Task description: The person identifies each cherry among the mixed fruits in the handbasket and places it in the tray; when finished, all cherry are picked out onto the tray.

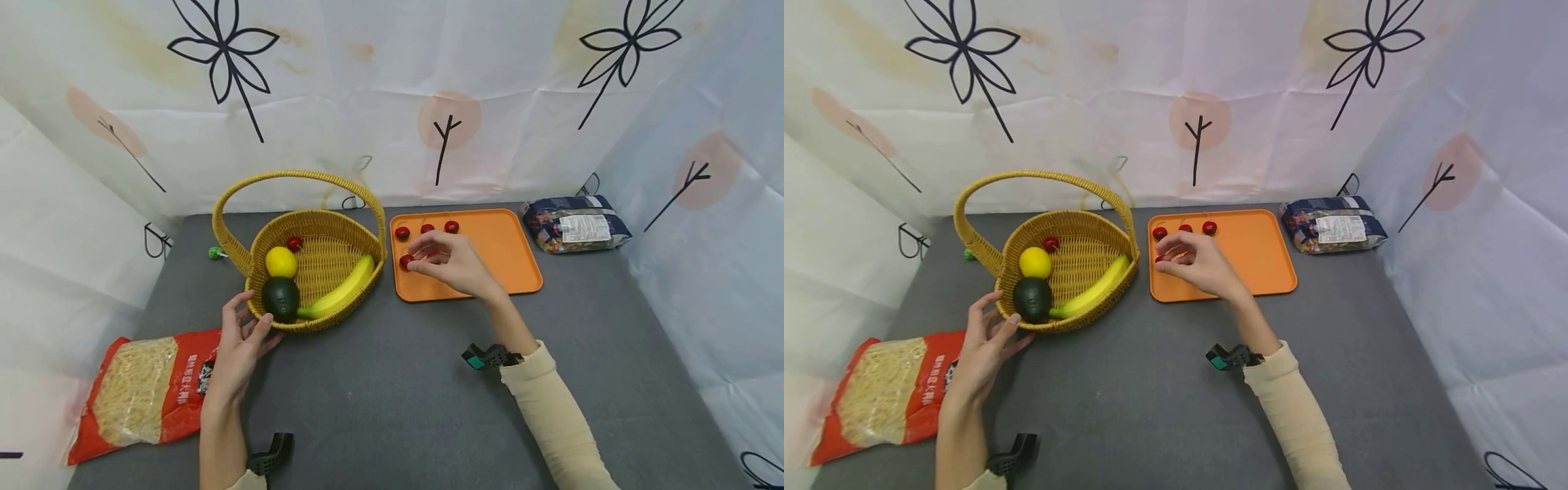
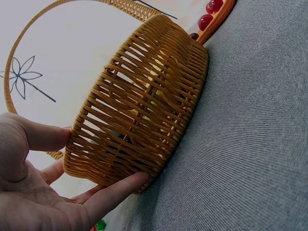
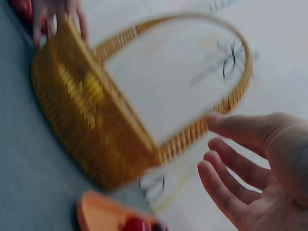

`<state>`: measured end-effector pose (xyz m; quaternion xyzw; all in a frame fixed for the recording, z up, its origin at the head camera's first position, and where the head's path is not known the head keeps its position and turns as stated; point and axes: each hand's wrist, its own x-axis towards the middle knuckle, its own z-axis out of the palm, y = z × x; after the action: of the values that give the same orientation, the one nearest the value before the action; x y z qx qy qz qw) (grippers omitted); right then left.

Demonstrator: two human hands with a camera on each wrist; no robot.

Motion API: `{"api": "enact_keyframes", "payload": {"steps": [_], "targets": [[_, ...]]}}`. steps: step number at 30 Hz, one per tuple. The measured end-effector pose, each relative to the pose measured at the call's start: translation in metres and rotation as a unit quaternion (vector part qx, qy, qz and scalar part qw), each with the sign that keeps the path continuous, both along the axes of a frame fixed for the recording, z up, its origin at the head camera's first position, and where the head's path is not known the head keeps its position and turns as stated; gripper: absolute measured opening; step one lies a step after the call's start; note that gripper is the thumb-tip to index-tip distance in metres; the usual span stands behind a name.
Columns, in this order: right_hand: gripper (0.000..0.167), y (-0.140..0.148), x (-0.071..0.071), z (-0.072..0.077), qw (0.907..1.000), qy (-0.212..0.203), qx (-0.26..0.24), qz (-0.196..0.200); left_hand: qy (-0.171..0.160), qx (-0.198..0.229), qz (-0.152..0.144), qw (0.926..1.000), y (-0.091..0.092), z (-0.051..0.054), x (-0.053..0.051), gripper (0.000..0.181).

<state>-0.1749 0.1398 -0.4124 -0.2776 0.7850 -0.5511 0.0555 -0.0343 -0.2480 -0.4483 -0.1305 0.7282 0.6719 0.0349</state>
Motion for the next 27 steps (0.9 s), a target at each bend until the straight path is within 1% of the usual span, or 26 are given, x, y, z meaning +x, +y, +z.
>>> {"api": "enact_keyframes", "payload": {"steps": [2,4,7,10,14,16,19,23,27], "targets": [[0.028,-0.011,0.008,0.007,0.9992,0.011,-0.018,0.033,0.002,-0.001,0.0,1.0,0.0,0.0,0.0,0.068],[0.028,-0.024,0.012,0.012,0.9975,0.015,-0.029,0.063,0.003,-0.001,0.0,1.0,0.0,0.0,0.0,0.068],[0.028,-0.045,0.013,0.018,0.9948,0.012,-0.033,0.096,0.005,-0.002,0.001,1.0,0.0,0.0,0.0,0.068],[0.029,-0.071,0.008,0.018,0.9923,-0.001,-0.037,0.118,0.0,-0.001,0.0,1.0,-0.001,0.0,0.0,0.068],[0.03,-0.106,-0.005,0.014,0.99,-0.014,-0.023,0.138,-0.009,-0.002,0.001,1.0,-0.001,0.001,-0.001,0.068],[0.03,-0.123,-0.014,0.012,0.9895,-0.013,-0.008,0.144,-0.012,-0.003,0.001,0.9999,-0.001,0.002,-0.001,0.068],[0.032,-0.147,-0.029,0.009,0.9896,-0.01,0.021,0.142,-0.017,-0.004,0.0,0.9998,-0.001,0.002,-0.001,0.068],[0.034,-0.172,-0.047,0.001,0.9909,-0.027,0.056,0.119,-0.02,-0.001,0.001,0.9998,-0.001,0.0,-0.001,0.068],[0.035,-0.19,-0.059,-0.011,0.991,-0.051,0.079,0.096,-0.015,0.002,0.005,0.9999,0.0,-0.001,-0.001,0.067]]}}
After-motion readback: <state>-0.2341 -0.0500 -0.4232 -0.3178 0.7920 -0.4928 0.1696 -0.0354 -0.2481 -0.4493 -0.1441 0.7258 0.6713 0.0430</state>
